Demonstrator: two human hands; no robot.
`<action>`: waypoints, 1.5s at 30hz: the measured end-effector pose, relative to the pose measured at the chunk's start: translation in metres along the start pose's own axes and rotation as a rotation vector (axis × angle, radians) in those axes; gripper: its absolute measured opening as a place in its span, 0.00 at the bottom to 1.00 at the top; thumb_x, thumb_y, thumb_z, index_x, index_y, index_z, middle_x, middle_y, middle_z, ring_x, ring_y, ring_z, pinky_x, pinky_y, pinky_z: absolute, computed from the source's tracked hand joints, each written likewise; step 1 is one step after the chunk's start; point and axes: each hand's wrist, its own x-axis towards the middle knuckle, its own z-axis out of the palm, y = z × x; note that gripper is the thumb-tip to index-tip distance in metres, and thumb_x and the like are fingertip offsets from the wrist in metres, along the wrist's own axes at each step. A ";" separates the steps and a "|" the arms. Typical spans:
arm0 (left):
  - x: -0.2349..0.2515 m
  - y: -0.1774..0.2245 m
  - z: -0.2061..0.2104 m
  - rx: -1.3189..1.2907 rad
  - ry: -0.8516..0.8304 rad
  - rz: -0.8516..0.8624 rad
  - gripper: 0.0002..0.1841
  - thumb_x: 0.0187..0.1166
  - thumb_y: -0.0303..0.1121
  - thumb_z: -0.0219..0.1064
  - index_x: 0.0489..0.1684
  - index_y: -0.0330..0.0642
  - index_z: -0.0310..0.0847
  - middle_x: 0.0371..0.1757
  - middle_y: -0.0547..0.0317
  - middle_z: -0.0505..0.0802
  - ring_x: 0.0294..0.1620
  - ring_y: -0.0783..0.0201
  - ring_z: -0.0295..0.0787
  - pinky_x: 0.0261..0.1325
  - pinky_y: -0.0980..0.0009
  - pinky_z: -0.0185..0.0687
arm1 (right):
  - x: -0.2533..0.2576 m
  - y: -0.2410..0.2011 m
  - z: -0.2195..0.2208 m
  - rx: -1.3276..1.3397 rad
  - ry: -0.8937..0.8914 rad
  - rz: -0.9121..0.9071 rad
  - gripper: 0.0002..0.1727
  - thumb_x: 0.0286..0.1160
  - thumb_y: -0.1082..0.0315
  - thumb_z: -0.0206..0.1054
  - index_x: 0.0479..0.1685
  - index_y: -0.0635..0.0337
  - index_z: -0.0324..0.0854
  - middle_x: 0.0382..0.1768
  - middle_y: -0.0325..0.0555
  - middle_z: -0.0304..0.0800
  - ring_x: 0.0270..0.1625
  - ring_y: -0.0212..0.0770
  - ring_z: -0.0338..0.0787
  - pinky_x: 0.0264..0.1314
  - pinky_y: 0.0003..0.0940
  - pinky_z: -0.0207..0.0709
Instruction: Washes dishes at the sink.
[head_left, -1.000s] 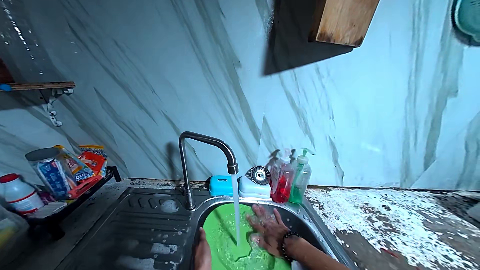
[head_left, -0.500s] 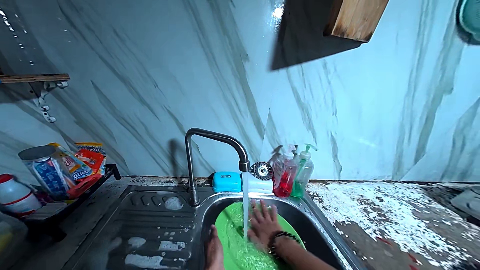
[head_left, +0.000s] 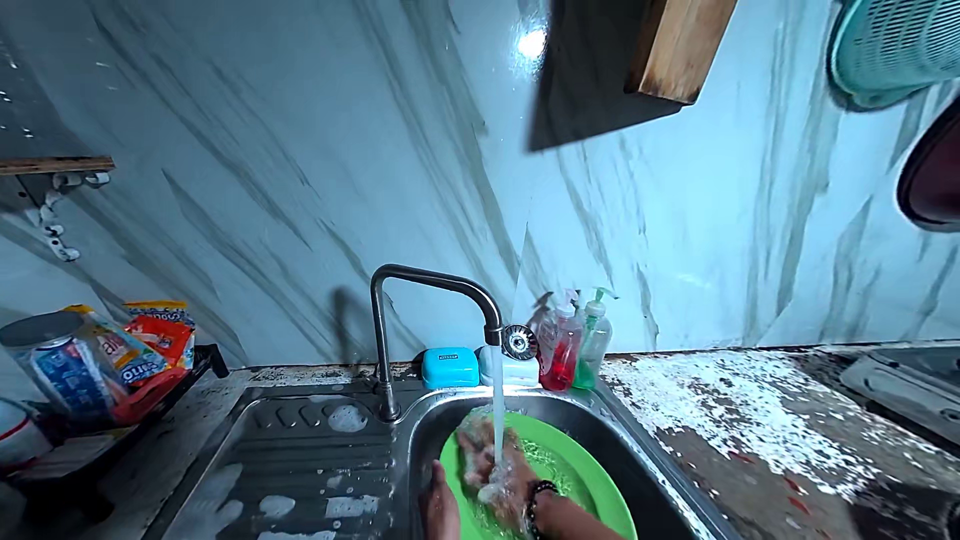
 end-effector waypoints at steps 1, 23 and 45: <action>0.000 -0.001 -0.001 -0.009 -0.004 0.015 0.31 0.97 0.44 0.39 0.65 0.17 0.75 0.70 0.22 0.81 0.76 0.37 0.74 0.79 0.46 0.65 | 0.002 -0.008 0.002 -0.002 -0.027 -0.053 0.34 0.90 0.54 0.54 0.93 0.54 0.57 0.95 0.57 0.46 0.97 0.62 0.36 0.91 0.74 0.19; 0.016 0.002 -0.004 -0.021 -0.018 0.110 0.30 0.96 0.46 0.46 0.70 0.20 0.74 0.76 0.25 0.77 0.82 0.38 0.69 0.83 0.43 0.60 | -0.088 0.043 -0.038 -0.246 -0.020 0.032 0.40 0.85 0.43 0.59 0.93 0.54 0.60 0.94 0.69 0.38 0.96 0.71 0.34 0.87 0.81 0.20; 0.012 0.050 0.032 -0.334 -0.314 -0.039 0.23 0.96 0.44 0.44 0.65 0.32 0.76 0.51 0.45 0.88 0.49 0.58 0.86 0.54 0.59 0.83 | -0.068 -0.012 0.004 0.087 0.388 -0.327 0.31 0.92 0.59 0.43 0.84 0.72 0.67 0.87 0.60 0.68 0.92 0.63 0.61 0.89 0.77 0.36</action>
